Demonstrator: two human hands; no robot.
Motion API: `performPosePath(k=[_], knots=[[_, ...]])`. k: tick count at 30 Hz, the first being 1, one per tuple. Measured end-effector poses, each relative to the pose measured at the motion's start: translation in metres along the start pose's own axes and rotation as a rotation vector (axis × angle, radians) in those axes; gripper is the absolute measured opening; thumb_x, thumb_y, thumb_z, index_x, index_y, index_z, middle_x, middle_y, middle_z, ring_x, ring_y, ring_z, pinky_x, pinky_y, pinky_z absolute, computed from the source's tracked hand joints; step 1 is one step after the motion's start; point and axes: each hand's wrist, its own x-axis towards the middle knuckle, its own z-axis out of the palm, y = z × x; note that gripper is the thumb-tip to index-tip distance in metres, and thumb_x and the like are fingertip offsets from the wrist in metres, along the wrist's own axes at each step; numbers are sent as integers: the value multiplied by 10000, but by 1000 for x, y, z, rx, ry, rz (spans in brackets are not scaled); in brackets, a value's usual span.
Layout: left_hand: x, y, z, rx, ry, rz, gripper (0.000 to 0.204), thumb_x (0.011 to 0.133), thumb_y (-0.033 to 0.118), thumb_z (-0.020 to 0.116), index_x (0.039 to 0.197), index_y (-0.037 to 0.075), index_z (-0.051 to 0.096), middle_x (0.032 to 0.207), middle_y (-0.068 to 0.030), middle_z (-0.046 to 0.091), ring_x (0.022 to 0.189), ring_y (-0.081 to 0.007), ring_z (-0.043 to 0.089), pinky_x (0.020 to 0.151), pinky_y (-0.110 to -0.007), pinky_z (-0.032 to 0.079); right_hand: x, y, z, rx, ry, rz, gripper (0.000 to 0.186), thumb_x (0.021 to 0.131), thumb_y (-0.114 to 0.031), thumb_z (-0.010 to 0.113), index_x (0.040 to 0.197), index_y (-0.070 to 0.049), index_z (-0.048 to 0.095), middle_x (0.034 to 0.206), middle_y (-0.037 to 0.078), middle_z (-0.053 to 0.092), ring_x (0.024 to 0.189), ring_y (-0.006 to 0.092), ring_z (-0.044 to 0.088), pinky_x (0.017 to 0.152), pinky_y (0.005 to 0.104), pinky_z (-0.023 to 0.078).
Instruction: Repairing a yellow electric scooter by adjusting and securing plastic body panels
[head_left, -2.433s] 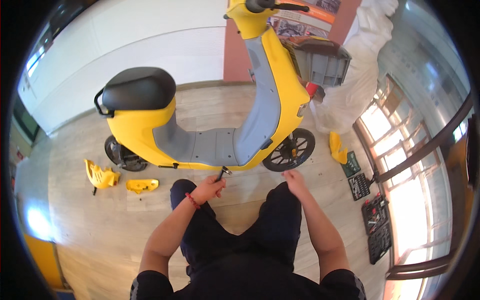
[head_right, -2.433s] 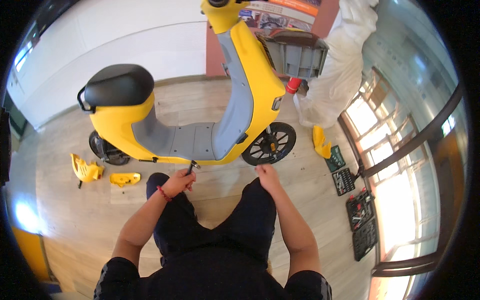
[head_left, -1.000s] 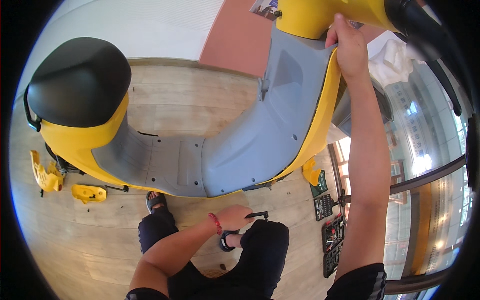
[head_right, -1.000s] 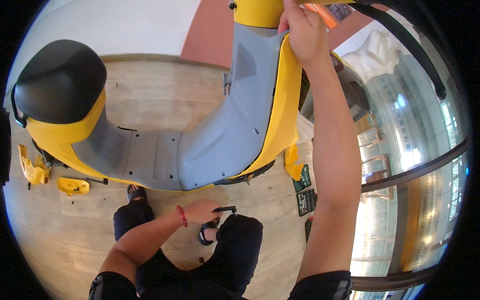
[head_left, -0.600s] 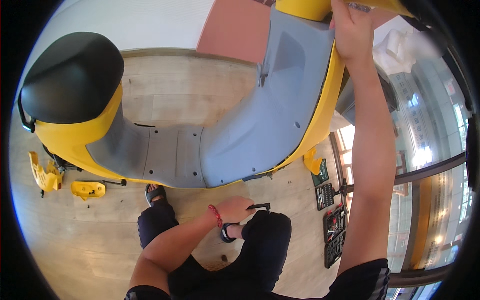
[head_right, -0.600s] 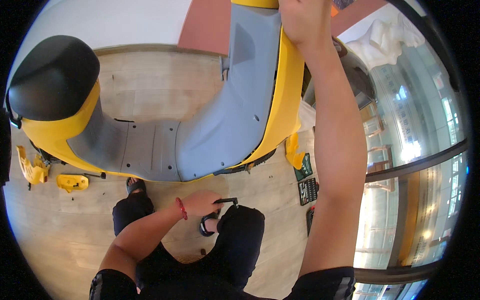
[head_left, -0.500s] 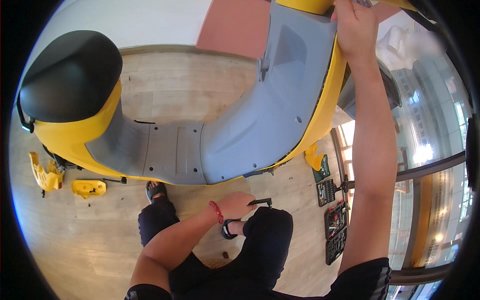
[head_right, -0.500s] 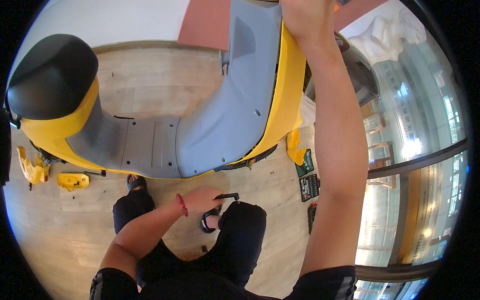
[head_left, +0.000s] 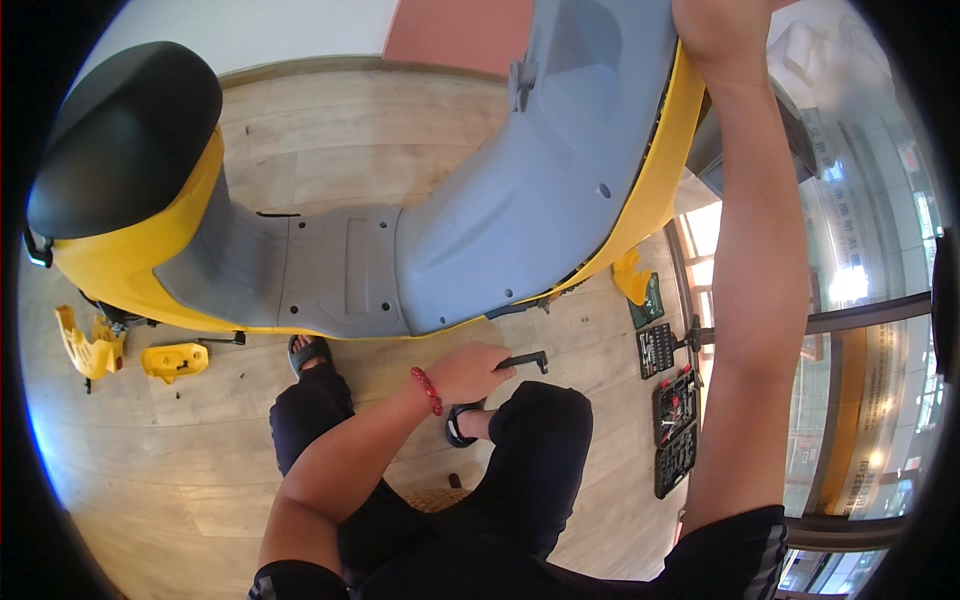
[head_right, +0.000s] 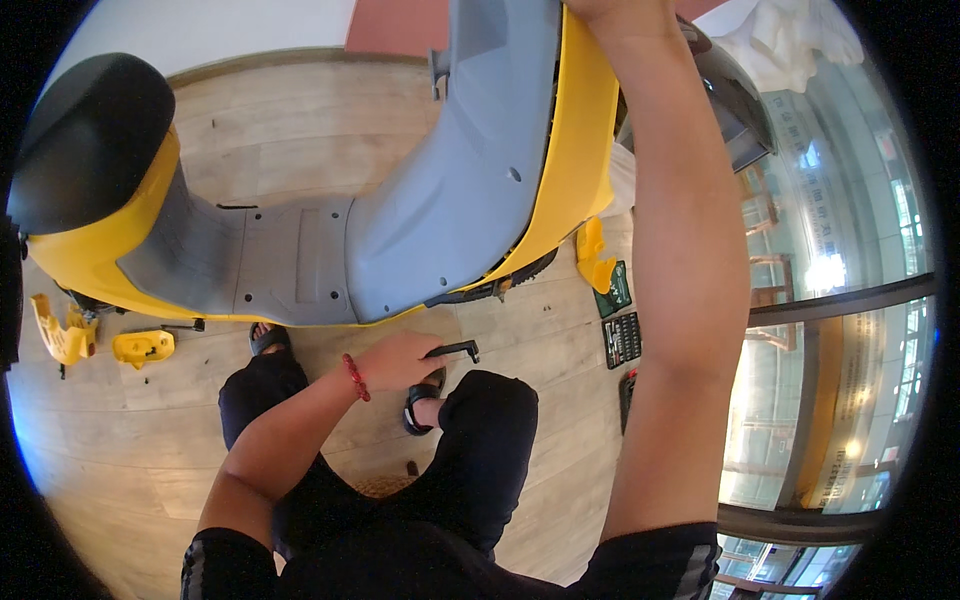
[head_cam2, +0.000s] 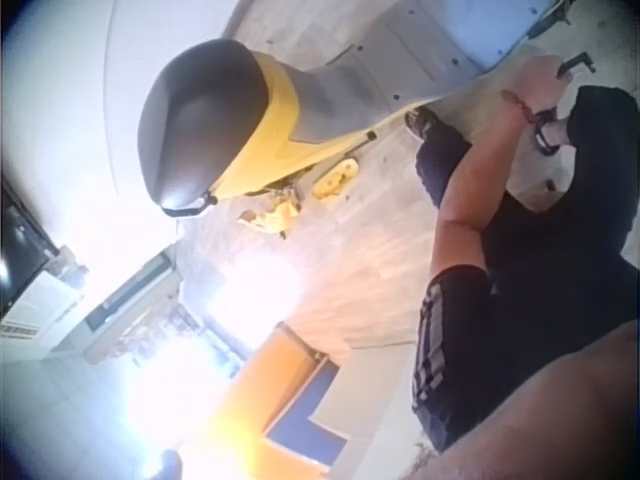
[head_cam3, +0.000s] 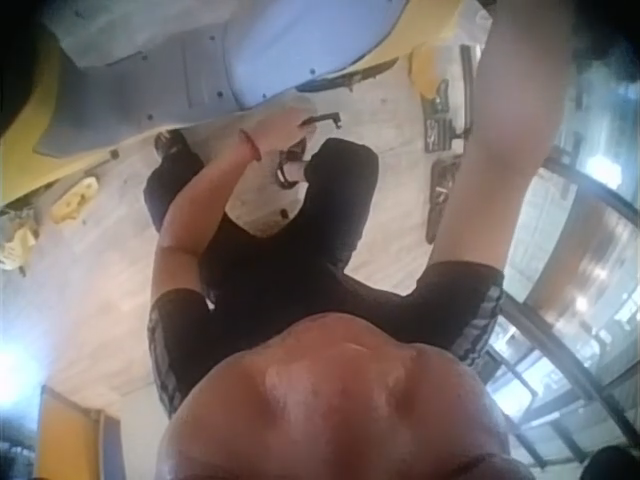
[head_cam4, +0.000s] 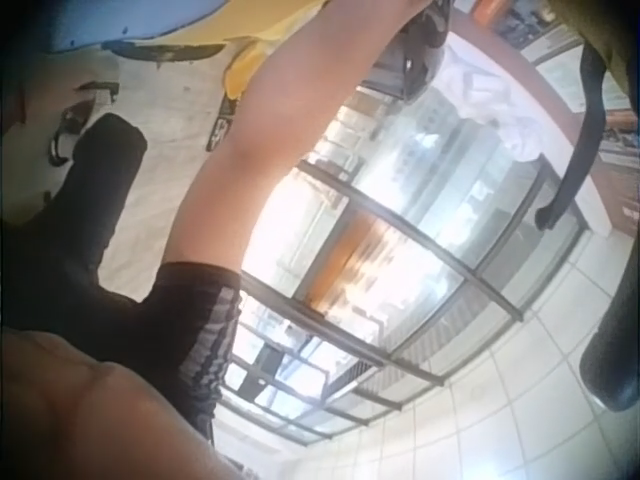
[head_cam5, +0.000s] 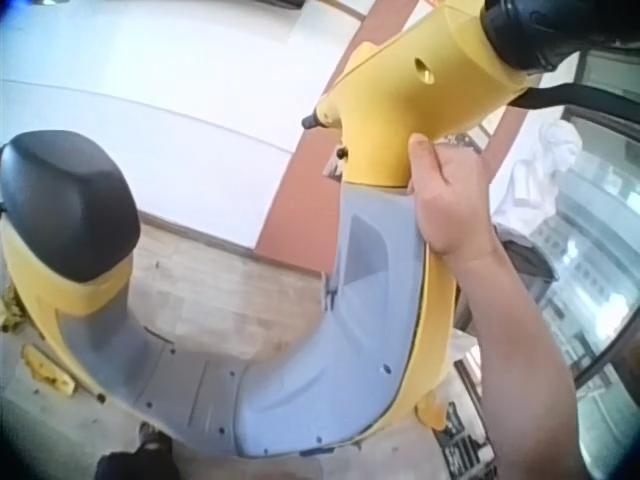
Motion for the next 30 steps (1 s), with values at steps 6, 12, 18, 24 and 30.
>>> performPosePath(k=[6,12,18,24,30], knots=[[7,5,-22,-132,265,30,266,875,267,557,811,9,565,708,-188,578,664,-363,570,597,-415,442,-3,9,0,208,-15,26,426,936,-225,489,601,29,559,519,69,529,495,149,494,499,300,373],[37,65,-80,-633,855,290,177,803,146,679,918,23,622,801,-118,615,687,-199,580,579,-283,454,-7,5,3,196,-17,37,444,942,-242,489,585,16,545,529,51,523,505,129,475,505,285,363],[90,133,-136,-289,1370,679,570,642,219,793,1109,-15,567,995,-145,622,870,-291,614,712,-334,508,-7,5,5,280,14,43,452,946,-233,480,554,-12,531,539,24,504,517,112,437,530,260,341],[101,151,-128,-310,1353,555,542,590,273,809,985,-30,596,889,-165,601,800,-316,593,731,-339,487,-3,6,4,332,-7,81,458,943,-219,477,541,-3,515,567,22,508,570,107,453,587,246,340],[96,160,-132,-303,1233,456,442,633,219,731,950,-55,589,906,-158,596,771,-312,599,660,-354,489,-4,8,-5,294,-52,-7,467,945,-234,459,537,-12,514,608,29,520,588,104,452,604,243,339]])
